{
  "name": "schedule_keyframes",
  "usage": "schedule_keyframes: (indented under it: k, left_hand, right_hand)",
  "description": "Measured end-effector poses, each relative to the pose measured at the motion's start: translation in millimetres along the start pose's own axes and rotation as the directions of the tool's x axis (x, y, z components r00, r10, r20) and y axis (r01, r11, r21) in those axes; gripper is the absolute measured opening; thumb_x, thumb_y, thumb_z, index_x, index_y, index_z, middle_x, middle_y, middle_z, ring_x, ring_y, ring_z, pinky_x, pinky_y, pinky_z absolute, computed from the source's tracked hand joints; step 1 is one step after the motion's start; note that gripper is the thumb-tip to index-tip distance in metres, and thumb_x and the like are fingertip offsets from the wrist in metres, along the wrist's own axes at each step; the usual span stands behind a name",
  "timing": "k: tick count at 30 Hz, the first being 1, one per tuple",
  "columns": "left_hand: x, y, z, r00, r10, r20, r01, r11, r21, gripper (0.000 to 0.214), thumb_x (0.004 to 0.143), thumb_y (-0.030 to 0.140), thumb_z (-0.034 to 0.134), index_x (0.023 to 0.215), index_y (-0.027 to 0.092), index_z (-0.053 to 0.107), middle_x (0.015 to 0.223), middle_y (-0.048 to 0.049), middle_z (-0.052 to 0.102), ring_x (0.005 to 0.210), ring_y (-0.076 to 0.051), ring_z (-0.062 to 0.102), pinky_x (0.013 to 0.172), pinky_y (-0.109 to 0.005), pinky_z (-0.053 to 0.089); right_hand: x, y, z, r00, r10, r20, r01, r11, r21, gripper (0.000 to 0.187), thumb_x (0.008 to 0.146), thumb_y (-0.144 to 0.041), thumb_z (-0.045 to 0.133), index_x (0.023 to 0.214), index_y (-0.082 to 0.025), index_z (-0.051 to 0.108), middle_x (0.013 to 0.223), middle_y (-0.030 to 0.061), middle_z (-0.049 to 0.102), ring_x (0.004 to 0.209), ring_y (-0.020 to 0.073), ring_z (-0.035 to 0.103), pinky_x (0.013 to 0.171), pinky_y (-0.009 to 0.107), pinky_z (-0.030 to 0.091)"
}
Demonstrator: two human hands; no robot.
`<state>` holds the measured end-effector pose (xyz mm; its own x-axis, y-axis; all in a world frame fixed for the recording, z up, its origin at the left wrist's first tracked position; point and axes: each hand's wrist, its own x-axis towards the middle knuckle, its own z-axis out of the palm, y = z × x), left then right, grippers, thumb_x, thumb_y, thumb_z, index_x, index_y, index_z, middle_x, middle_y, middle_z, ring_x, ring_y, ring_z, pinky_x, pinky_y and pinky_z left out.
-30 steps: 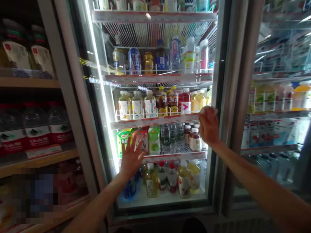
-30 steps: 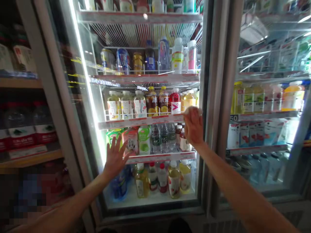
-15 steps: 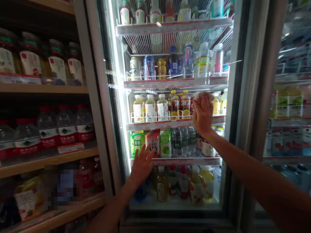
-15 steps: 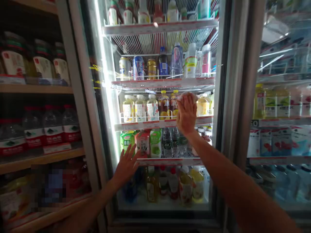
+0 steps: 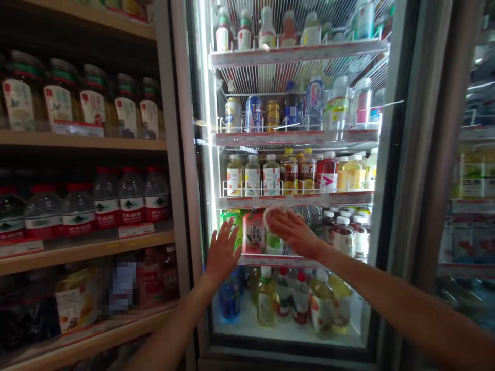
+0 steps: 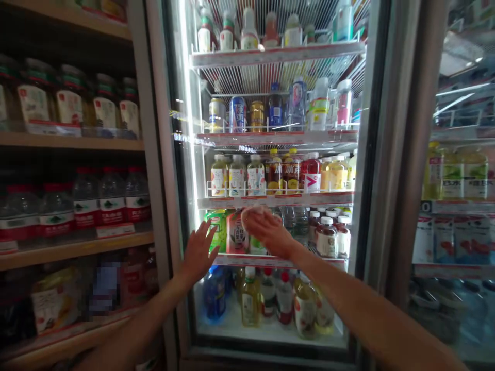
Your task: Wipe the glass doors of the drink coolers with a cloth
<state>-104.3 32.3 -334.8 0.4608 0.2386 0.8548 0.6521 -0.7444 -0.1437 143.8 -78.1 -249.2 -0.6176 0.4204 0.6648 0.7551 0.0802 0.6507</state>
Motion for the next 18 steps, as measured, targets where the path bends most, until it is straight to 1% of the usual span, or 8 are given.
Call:
schedule_keyframes:
  k: [2, 4, 7, 9, 11, 14, 16, 18]
  left_hand:
    - [2.3, -3.1, -1.1, 0.999, 0.024, -0.028, -0.024, 1.0, -0.002, 0.047, 0.085, 0.025, 0.044, 0.132, 0.018, 0.042, 0.143, -0.0133, 0.037, 0.135, -0.027, 0.028, 0.107, -0.049, 0.031]
    - [8.5, -6.3, -2.8, 0.997, 0.034, -0.07, -0.034, 0.999, 0.001, 0.046, 0.086, 0.027, 0.044, 0.131, 0.017, 0.043, 0.143, -0.0143, 0.037, 0.135, -0.027, 0.028, 0.108, -0.048, 0.029]
    - [23.2, -10.5, -7.1, 0.991, -0.031, -0.129, 0.031, 1.0, 0.002, 0.046, 0.088, 0.031, 0.042, 0.132, 0.016, 0.04, 0.145, -0.0152, 0.034, 0.137, -0.027, 0.025, 0.109, -0.051, 0.026]
    - [32.8, -13.3, -10.3, 0.987, -0.089, -0.131, 0.089, 0.996, -0.007, 0.049, 0.088, 0.034, 0.043, 0.133, 0.017, 0.038, 0.146, -0.0149, 0.031, 0.137, -0.028, 0.022, 0.108, -0.053, 0.024]
    - [39.3, -16.1, -12.2, 0.988, -0.113, -0.109, 0.113, 0.994, -0.006, 0.051, 0.087, 0.035, 0.045, 0.134, 0.018, 0.037, 0.147, -0.0147, 0.029, 0.138, -0.028, 0.021, 0.108, -0.055, 0.023]
    - [42.6, -18.9, -10.5, 0.992, -0.096, -0.085, 0.099, 0.995, 0.021, 0.051, 0.086, 0.035, 0.046, 0.134, 0.018, 0.038, 0.147, -0.0147, 0.029, 0.137, -0.029, 0.022, 0.108, -0.055, 0.023]
    - [42.7, -19.6, -6.8, 0.992, -0.088, -0.094, 0.093, 0.995, 0.046, 0.051, 0.087, 0.034, 0.045, 0.133, 0.016, 0.039, 0.147, -0.0156, 0.029, 0.137, -0.03, 0.022, 0.107, -0.055, 0.025]
    - [42.5, -20.0, -3.1, 0.991, -0.092, -0.102, 0.099, 0.992, 0.072, 0.049, 0.086, 0.028, 0.044, 0.133, 0.014, 0.04, 0.147, -0.0166, 0.028, 0.138, -0.03, 0.02, 0.107, -0.055, 0.026]
  right_hand:
    - [4.3, 4.4, -1.7, 0.996, -0.081, 0.034, 0.081, 0.997, 0.006, 0.056, 0.083, -0.011, 0.039, 0.135, -0.03, 0.039, 0.142, -0.0032, 0.041, 0.135, 0.0149, 0.028, 0.114, 0.042, 0.019]
    - [20.1, 23.8, -9.3, 0.985, 0.155, -0.07, -0.159, 0.986, -0.053, 0.049, 0.085, -0.015, 0.04, 0.133, -0.028, 0.043, 0.144, 0.0, 0.037, 0.136, 0.0193, 0.027, 0.114, 0.048, 0.017]
    - [36.2, 41.3, -15.3, 0.861, 0.452, -0.232, -0.481, 0.873, -0.085, 0.047, 0.086, -0.019, 0.041, 0.132, -0.025, 0.045, 0.147, 0.0036, 0.031, 0.137, 0.0238, 0.023, 0.112, 0.052, 0.018]
    - [25.5, 28.9, -10.6, 0.906, 0.381, -0.183, -0.402, 0.91, -0.098, 0.048, 0.085, -0.018, 0.042, 0.133, -0.026, 0.043, 0.146, 0.0022, 0.033, 0.138, 0.0221, 0.023, 0.113, 0.049, 0.02]
    - [5.2, 10.6, -4.7, 0.988, 0.143, -0.061, -0.148, 0.985, -0.083, 0.051, 0.085, -0.015, 0.042, 0.134, -0.029, 0.041, 0.142, -0.0015, 0.04, 0.137, 0.0173, 0.025, 0.113, 0.043, 0.021]
    - [-4.2, 14.1, -7.0, 1.0, -0.02, 0.008, 0.021, 0.998, -0.06, 0.051, 0.085, -0.014, 0.041, 0.134, -0.03, 0.041, 0.141, -0.0036, 0.042, 0.136, 0.0142, 0.027, 0.114, 0.041, 0.019]
    - [10.5, 37.9, -15.9, 0.968, 0.219, -0.125, -0.231, 0.968, -0.094, 0.048, 0.085, -0.016, 0.041, 0.132, -0.027, 0.044, 0.144, -0.0004, 0.038, 0.136, 0.019, 0.027, 0.113, 0.048, 0.017]
    - [24.2, 55.1, -22.9, 0.847, 0.449, -0.284, -0.489, 0.868, -0.085, 0.045, 0.085, -0.017, 0.041, 0.13, -0.025, 0.047, 0.145, 0.0027, 0.035, 0.136, 0.0233, 0.027, 0.112, 0.052, 0.017]
